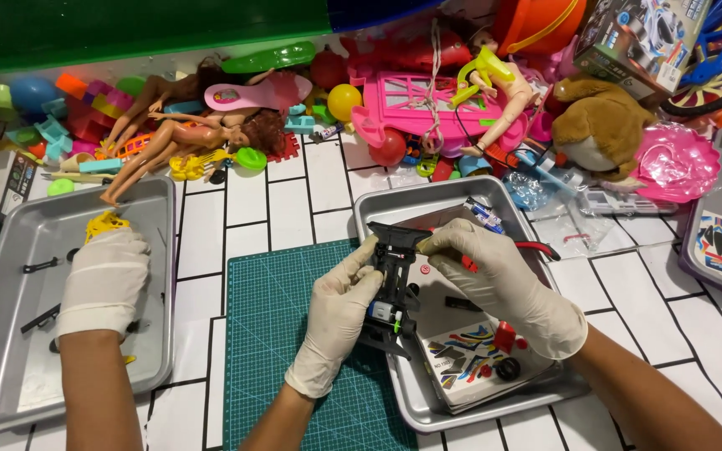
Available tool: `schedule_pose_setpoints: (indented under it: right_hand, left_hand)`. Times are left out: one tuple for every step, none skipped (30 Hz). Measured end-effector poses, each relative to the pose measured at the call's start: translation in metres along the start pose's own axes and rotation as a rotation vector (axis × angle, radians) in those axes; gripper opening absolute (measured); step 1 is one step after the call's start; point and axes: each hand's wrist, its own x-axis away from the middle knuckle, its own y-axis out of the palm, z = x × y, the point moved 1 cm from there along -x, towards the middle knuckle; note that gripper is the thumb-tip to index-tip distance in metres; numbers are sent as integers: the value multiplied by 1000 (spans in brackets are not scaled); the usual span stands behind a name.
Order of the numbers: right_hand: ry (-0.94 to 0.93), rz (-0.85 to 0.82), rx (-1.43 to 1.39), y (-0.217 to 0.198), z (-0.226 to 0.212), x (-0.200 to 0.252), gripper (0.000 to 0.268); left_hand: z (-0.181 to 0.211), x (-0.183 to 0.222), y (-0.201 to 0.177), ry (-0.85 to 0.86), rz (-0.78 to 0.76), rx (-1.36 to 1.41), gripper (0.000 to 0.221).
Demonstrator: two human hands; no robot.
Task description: Assembling a small black toy car by fitting various plastic components onto the chassis.
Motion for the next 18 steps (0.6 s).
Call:
schedule_pose_setpoints:
  right_hand:
    - [0, -1, -1, 0, -1, -2, 20]
    - [-21, 2, -36, 0, -2, -3, 18]
    - [-41, 4, -71, 0, -3, -4, 17]
    - [-39, 3, -72, 0, -3, -3, 17]
    - [-48, 4, -70, 0, -3, -3, 16]
    - [-57, 4, -69, 0, -3, -3, 15]
    - [-56, 1, -70, -1, -5, -3, 15]
    - [-60, 8, -63, -2, -8, -2, 14]
    - [-67, 17, -58, -2, -10, -3, 13]
    - [-69, 15, -60, -2, -14, -3, 13]
    - [-74, 26, -32, -2, -17, -3, 15]
    - [-79, 37, -3, -3, -20, -4, 16]
    - [-79, 34, -3, -3, -24, -5, 16]
    - [-100, 43, -14, -3, -27, -6, 18]
    - [-121, 53, -26, -3, -31, -7, 19]
    - [-120, 51, -28, -3, -31, -7, 19]
    - [-125, 58, -25, -3, -31, -7, 21]
    - [-130, 66, -22, -3, -30, -8, 24]
  left_hand:
    - [0, 0, 0, -1, 1, -1, 52]
    - [0, -1, 0, 8, -2, 3, 53]
    - [-1, -1, 0, 15, -5, 8, 53]
    - [-2, -1, 0, 13, -4, 8, 53]
    - [-3, -1, 0, 15, -6, -1, 53]
    - [-4, -1, 0, 18, -7, -9, 53]
    - [-2, 1, 2, 17, -4, -7, 53]
    - [0, 3, 4, 22, 3, -9, 53]
    - [3, 5, 5, 29, 11, -13, 53]
    - [6, 7, 7, 30, 15, -12, 53]
    - [10, 9, 9, 36, 25, -19, 53]
    - [14, 10, 10, 41, 35, -25, 53]
    - [12, 10, 10, 40, 37, -23, 53]
    - [9, 9, 10, 66, 39, -27, 53]
    - [7, 9, 9, 91, 42, -32, 53]
    - [9, 11, 10, 89, 44, -31, 53]
    - [11, 12, 10, 108, 50, -52, 52]
    - [13, 13, 11, 127, 57, -73, 52]
